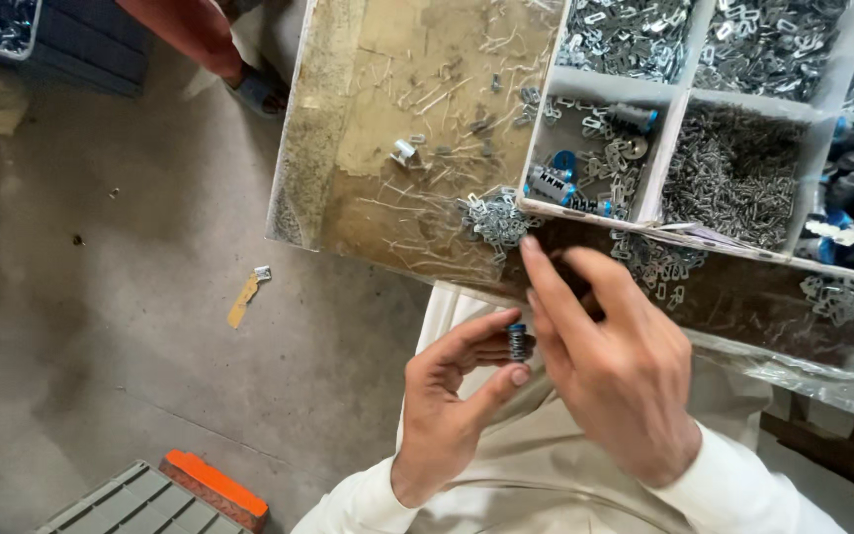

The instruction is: The person assembles small cylindrical key components by hand, inserting metal pieces into blue and silver bodies and placing them into a compartmentalized tray. The person repeatedly picks up parts from the tray and table, aligns them, and secures them together.

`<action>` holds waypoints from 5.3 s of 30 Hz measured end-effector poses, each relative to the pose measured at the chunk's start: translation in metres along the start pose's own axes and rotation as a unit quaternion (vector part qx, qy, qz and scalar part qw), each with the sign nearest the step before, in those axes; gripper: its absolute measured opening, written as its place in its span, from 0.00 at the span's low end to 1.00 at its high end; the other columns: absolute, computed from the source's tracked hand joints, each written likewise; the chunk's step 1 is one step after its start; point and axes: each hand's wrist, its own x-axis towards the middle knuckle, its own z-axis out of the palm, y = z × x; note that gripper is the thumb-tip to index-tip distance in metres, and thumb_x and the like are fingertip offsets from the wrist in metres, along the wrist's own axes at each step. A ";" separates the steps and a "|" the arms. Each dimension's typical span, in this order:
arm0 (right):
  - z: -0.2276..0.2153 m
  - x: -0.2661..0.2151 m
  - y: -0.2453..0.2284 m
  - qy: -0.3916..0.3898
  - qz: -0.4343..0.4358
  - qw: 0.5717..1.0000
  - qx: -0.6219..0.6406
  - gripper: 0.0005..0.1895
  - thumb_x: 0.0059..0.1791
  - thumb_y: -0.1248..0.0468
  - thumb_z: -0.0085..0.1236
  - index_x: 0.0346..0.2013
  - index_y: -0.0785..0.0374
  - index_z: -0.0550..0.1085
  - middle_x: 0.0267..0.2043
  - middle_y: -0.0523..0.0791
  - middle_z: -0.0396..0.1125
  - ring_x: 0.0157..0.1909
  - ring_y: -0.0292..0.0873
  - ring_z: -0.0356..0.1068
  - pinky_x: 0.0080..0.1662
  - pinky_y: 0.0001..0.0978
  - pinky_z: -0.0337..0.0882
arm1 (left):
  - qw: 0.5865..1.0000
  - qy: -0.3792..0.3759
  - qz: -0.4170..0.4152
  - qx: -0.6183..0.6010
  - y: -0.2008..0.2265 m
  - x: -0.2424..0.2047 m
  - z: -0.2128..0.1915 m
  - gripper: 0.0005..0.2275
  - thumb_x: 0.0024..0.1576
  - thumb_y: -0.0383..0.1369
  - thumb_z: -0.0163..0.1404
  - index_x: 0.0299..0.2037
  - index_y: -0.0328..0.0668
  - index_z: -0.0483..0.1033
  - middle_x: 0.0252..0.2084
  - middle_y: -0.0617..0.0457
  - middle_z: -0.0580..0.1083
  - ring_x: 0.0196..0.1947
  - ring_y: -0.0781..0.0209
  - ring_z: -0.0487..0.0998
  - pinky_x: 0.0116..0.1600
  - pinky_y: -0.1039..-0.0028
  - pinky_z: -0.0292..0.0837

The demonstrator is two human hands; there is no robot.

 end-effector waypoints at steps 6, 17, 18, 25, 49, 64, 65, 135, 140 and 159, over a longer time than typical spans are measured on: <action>0.001 -0.009 0.001 0.007 0.023 1.000 -0.017 0.20 0.49 0.68 0.64 0.56 0.58 0.79 0.48 0.47 0.70 0.38 0.45 0.73 0.41 0.36 0.73 | 1.000 0.005 0.003 0.010 0.000 0.000 -0.010 0.21 0.57 0.24 0.61 0.61 0.29 0.74 0.48 0.50 0.79 0.49 0.65 0.79 0.59 0.73 0.75; 0.006 -0.003 -0.002 0.000 0.002 1.000 -0.028 0.20 0.48 0.67 0.67 0.55 0.61 0.79 0.47 0.48 0.69 0.36 0.46 0.72 0.40 0.39 0.73 | 1.000 0.001 0.005 0.003 0.003 0.005 -0.010 0.21 0.57 0.23 0.61 0.61 0.29 0.74 0.49 0.51 0.79 0.50 0.65 0.79 0.59 0.73 0.74; 0.003 -0.004 -0.001 0.007 -0.008 1.000 -0.024 0.20 0.47 0.67 0.67 0.55 0.62 0.79 0.47 0.48 0.69 0.40 0.48 0.73 0.42 0.39 0.73 | 1.000 0.002 0.007 0.007 0.003 0.005 -0.011 0.21 0.57 0.23 0.61 0.61 0.29 0.74 0.49 0.50 0.79 0.50 0.65 0.79 0.59 0.73 0.74; -0.007 -0.026 0.009 0.029 0.056 0.992 0.109 0.14 0.44 0.72 0.67 0.43 0.63 0.78 0.45 0.48 0.72 0.43 0.47 0.75 0.43 0.36 0.75 | 0.999 0.015 -0.024 -0.021 0.004 0.006 0.001 0.20 0.56 0.22 0.60 0.60 0.29 0.74 0.47 0.49 0.80 0.48 0.64 0.80 0.55 0.73 0.76; -0.023 -0.092 0.046 0.018 0.232 0.944 0.235 0.13 0.40 0.73 0.68 0.40 0.64 0.81 0.39 0.47 0.76 0.39 0.38 0.78 0.32 0.22 0.75 | 0.992 -0.105 -0.041 0.058 0.002 0.001 0.045 0.21 0.57 0.24 0.61 0.61 0.30 0.76 0.48 0.50 0.80 0.49 0.66 0.79 0.58 0.75 0.75; -0.036 -0.095 0.032 0.051 0.173 0.975 0.132 0.12 0.46 0.72 0.63 0.44 0.64 0.81 0.47 0.50 0.76 0.46 0.42 0.79 0.45 0.27 0.78 | 0.986 -0.132 -0.021 0.100 0.009 0.005 0.052 0.21 0.57 0.26 0.61 0.62 0.35 0.77 0.49 0.49 0.81 0.48 0.65 0.81 0.55 0.75 0.77; -0.037 -0.099 0.031 0.055 0.188 0.971 0.138 0.12 0.46 0.72 0.63 0.44 0.63 0.81 0.47 0.50 0.76 0.45 0.41 0.79 0.44 0.26 0.78 | 0.987 -0.131 -0.032 0.083 0.008 0.005 0.053 0.21 0.57 0.26 0.62 0.62 0.35 0.77 0.48 0.49 0.81 0.48 0.65 0.80 0.55 0.75 0.77; -0.076 -0.071 0.072 0.114 0.187 0.957 0.189 0.10 0.48 0.67 0.63 0.44 0.62 0.79 0.43 0.45 0.76 0.47 0.41 0.80 0.53 0.32 0.80 | 0.955 -0.125 0.160 0.215 -0.004 0.005 0.059 0.15 0.48 0.21 0.67 0.46 0.35 0.83 0.39 0.48 0.83 0.37 0.58 0.86 0.43 0.75 0.80; -0.109 -0.033 0.099 0.122 0.044 0.968 -0.215 0.14 0.44 0.73 0.68 0.44 0.75 0.80 0.54 0.62 0.68 0.57 0.65 0.68 0.58 0.49 0.70 | 0.981 -0.116 0.075 0.137 -0.015 -0.001 0.060 0.13 0.48 0.19 0.66 0.43 0.31 0.85 0.38 0.44 0.84 0.36 0.60 0.86 0.41 0.75 0.80; -0.045 -0.122 0.068 0.063 0.372 0.859 0.345 0.10 0.46 0.74 0.60 0.41 0.74 0.79 0.38 0.49 0.77 0.34 0.36 0.77 0.33 0.27 0.80 | 0.990 -0.111 0.046 0.077 -0.022 -0.004 0.047 0.11 0.50 0.21 0.66 0.43 0.32 0.85 0.39 0.43 0.84 0.35 0.63 0.84 0.42 0.76 0.78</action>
